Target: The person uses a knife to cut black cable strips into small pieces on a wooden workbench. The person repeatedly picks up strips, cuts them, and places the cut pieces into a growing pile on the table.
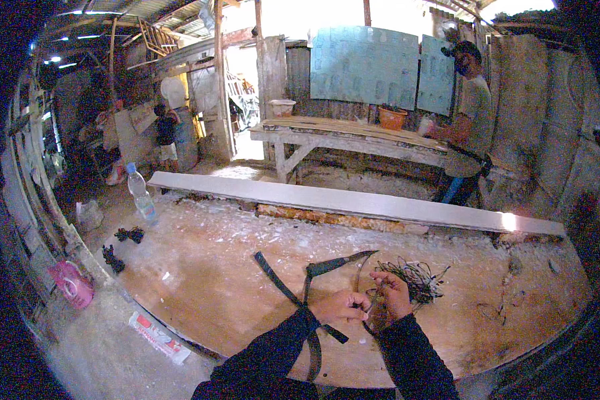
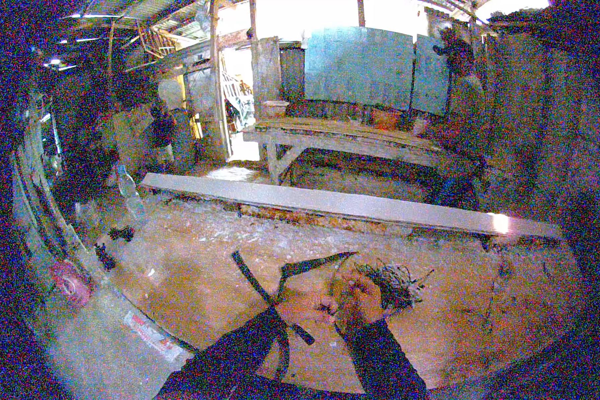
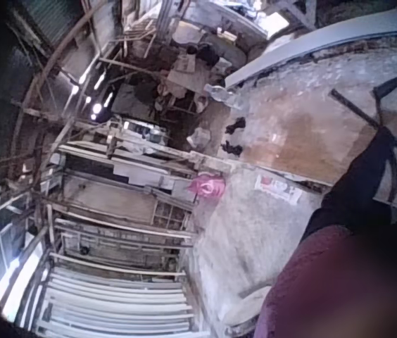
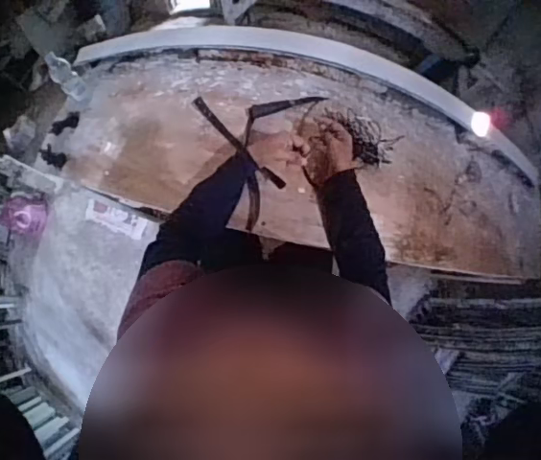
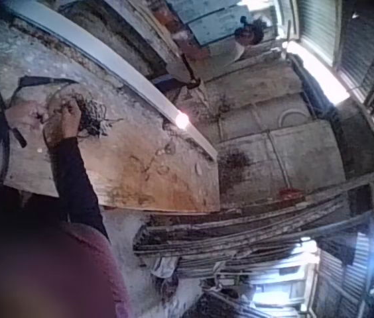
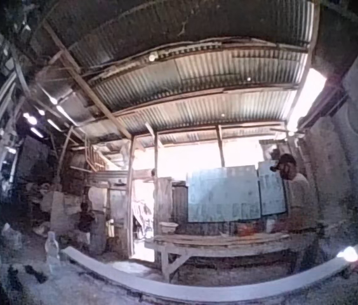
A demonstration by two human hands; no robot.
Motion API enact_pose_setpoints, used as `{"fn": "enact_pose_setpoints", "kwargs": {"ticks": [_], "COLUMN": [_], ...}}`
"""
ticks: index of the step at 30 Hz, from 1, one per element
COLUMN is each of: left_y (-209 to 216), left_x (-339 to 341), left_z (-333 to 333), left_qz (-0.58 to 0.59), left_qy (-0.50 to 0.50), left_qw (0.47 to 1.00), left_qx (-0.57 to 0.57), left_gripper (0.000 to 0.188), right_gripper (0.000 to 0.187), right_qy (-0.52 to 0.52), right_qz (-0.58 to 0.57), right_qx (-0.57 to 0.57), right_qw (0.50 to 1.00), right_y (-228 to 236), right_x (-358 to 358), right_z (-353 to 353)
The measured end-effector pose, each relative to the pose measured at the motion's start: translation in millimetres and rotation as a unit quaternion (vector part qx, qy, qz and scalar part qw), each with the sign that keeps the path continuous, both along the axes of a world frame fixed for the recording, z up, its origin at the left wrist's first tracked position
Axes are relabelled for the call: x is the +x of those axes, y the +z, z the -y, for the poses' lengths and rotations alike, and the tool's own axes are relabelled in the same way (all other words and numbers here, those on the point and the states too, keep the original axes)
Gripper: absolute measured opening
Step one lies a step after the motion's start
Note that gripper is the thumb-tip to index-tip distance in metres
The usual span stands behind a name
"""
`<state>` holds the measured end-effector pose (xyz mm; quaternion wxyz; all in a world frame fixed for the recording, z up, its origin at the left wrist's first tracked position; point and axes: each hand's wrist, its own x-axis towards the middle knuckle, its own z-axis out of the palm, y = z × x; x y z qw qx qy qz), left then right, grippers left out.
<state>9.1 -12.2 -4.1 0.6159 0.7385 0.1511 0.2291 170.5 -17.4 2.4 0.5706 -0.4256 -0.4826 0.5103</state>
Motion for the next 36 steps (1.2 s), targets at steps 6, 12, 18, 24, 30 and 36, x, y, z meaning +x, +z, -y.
{"fn": "enact_pose_setpoints", "kwargs": {"ticks": [6,12,18,24,30,36], "left_y": [1,0,-1,-10,-14,-18], "left_x": [2,-3,-18,-26,-26,-19], "left_z": [10,1,-20,-32,-31,-27], "left_qz": [-0.006,0.007,0.009,0.074,0.025,0.006], "left_qy": [0.064,0.187,0.523,0.614,0.577,0.544], "left_qw": [0.998,0.981,0.829,0.784,0.812,0.835], "left_qx": [-0.001,0.047,0.197,0.059,0.083,0.075], "left_gripper": [0.021,0.022,0.023,0.023,0.022,0.017], "right_gripper": [0.016,0.011,0.009,0.01,0.012,0.013], "right_qy": [-0.041,-0.119,-0.091,0.089,0.229,0.295], "right_qz": [0.062,0.141,0.027,0.222,0.138,0.18], "right_qx": [0.072,0.13,0.108,0.14,0.146,0.118], "right_qw": [0.995,0.974,0.99,0.961,0.953,0.931], "right_y": [3,-10,2,19,16,23], "right_x": [0,4,-5,-20,-26,-27], "right_z": [3,-8,2,22,29,37]}}
